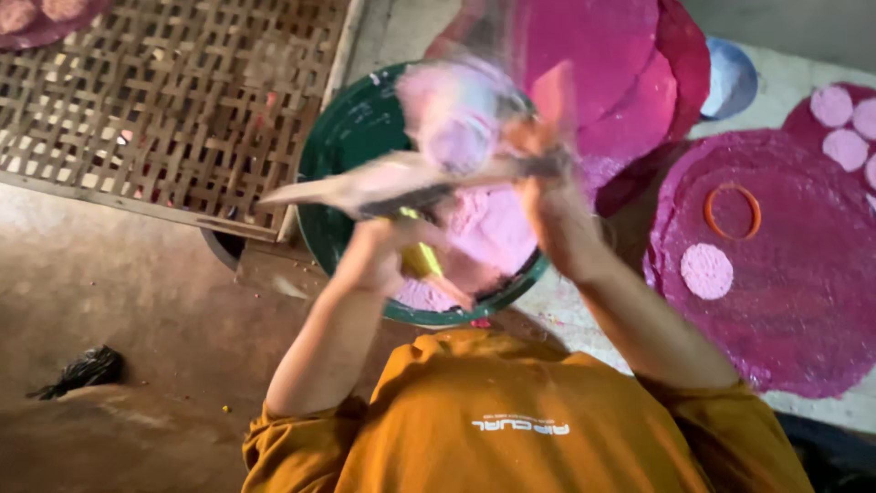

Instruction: The person uses a handheld molding tool to scoop pink paste from a bucket and place formed rounds onto large circular trays.

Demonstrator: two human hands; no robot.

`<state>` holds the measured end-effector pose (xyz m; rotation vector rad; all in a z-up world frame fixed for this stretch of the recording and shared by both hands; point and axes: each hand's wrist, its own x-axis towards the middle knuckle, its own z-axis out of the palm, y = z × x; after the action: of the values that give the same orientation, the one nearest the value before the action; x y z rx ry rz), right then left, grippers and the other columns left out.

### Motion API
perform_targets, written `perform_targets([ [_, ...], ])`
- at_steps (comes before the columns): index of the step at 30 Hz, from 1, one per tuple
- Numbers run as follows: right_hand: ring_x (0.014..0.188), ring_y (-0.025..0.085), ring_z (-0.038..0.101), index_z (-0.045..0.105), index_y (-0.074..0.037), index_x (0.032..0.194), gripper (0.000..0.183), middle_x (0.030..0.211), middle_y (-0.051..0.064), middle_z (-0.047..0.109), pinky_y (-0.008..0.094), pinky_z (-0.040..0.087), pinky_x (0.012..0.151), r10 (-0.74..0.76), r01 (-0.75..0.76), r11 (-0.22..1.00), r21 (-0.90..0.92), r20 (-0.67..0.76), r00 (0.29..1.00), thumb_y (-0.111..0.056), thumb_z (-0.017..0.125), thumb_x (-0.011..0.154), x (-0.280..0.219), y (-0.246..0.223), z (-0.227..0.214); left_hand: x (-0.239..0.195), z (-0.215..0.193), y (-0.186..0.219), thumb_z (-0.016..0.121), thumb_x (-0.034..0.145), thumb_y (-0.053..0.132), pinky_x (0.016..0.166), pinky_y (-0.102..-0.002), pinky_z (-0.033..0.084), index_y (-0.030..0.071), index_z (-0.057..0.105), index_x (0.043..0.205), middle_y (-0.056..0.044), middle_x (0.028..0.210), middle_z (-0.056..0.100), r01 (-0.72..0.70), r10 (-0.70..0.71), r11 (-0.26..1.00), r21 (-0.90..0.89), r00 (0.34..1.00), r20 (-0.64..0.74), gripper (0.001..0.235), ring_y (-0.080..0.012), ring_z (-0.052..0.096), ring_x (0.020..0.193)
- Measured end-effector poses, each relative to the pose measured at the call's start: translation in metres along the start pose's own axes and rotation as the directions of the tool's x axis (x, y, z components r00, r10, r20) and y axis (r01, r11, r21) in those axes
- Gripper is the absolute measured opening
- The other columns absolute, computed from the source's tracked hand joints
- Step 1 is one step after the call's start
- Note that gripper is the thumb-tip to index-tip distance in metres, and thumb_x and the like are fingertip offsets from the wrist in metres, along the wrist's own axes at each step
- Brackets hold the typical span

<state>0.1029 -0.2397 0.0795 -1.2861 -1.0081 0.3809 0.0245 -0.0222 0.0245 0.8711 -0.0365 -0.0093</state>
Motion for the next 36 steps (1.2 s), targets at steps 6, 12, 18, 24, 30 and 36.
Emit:
perform_targets([
  [6, 0.128, 0.035, 0.051, 0.033, -0.015, 0.145, 0.052, 0.144, 0.027, 0.044, 0.047, 0.046, 0.102, -0.343, 0.342, 0.854, -0.392, 0.07, 0.937, -0.031, 0.062, 0.105, -0.022, -0.094, -0.04, -0.006, 0.081, -0.027, 0.074, 0.078, 0.003, 0.085, -0.036, 0.056, -0.004, 0.066, 0.126, -0.015, 0.117, 0.07, 0.259, -0.32, 0.94, 0.221, 0.895, 0.311, 0.05, -0.0215, 0.066, 0.104],
  [12, 0.108, 0.037, 0.065, 0.053, -0.02, 0.127, 0.031, 0.127, 0.03, 0.057, 0.047, 0.058, 0.084, -0.497, 0.518, 0.629, -0.58, 0.212, 0.842, -0.032, 0.064, 0.101, -0.078, -0.149, -0.067, -0.014, 0.107, -0.018, 0.081, 0.086, 0.014, 0.09, -0.036, 0.054, 0.001, 0.06, 0.13, -0.011, 0.117, 0.069, -0.215, -0.074, 0.669, 0.712, 0.933, 0.351, 0.05, -0.0188, 0.065, 0.103],
  [18, 0.089, 0.04, 0.077, 0.066, -0.018, 0.115, 0.025, 0.11, 0.025, 0.071, 0.048, 0.063, 0.072, -0.768, 0.595, 0.386, -0.705, 0.111, 0.63, -0.029, 0.063, 0.093, -0.138, -0.087, -0.052, -0.026, 0.154, -0.062, 0.077, 0.087, 0.014, 0.078, -0.038, 0.053, 0.002, 0.063, 0.12, -0.011, 0.107, 0.068, -0.086, -0.262, 0.72, 0.688, 0.885, 0.384, 0.038, -0.0219, 0.064, 0.092],
  [24, 0.13, 0.038, 0.056, 0.038, -0.013, 0.139, 0.056, 0.145, 0.025, 0.049, 0.046, 0.052, 0.102, -0.344, 0.184, 0.708, -0.682, -0.105, 0.933, -0.032, 0.071, 0.098, -0.209, -0.122, -0.095, 0.006, 0.229, -0.086, 0.073, 0.088, 0.014, 0.066, -0.04, 0.051, 0.003, 0.065, 0.11, -0.011, 0.098, 0.068, 0.025, -0.35, 0.754, 0.657, 0.861, 0.369, 0.026, -0.025, 0.064, 0.08],
  [30, 0.119, 0.024, 0.054, 0.037, -0.003, 0.154, 0.105, 0.133, 0.014, 0.055, 0.042, 0.05, 0.096, 0.685, -0.679, 0.697, 0.231, 0.063, 0.725, -0.049, 0.088, 0.074, -0.292, -0.137, -0.17, 0.049, 0.283, -0.103, 0.068, 0.095, 0.015, 0.05, -0.047, 0.037, 0.0, 0.065, 0.106, -0.019, 0.091, 0.06, 0.566, -0.713, 0.472, 0.676, 0.696, -0.084, 0.019, -0.0348, 0.052, 0.064],
  [36, 0.126, 0.021, 0.058, 0.05, 0.001, 0.142, 0.092, 0.133, 0.012, 0.059, 0.038, 0.047, 0.108, 0.63, -0.596, 0.774, 0.213, -0.346, 0.695, -0.047, 0.088, 0.075, -0.401, -0.119, -0.163, 0.159, 0.229, -0.207, 0.065, 0.095, 0.019, 0.109, -0.039, 0.049, 0.004, 0.045, 0.154, -0.013, 0.156, 0.05, 0.143, -0.27, 0.919, 0.367, 0.908, 0.321, 0.063, -0.0232, 0.048, 0.145],
])
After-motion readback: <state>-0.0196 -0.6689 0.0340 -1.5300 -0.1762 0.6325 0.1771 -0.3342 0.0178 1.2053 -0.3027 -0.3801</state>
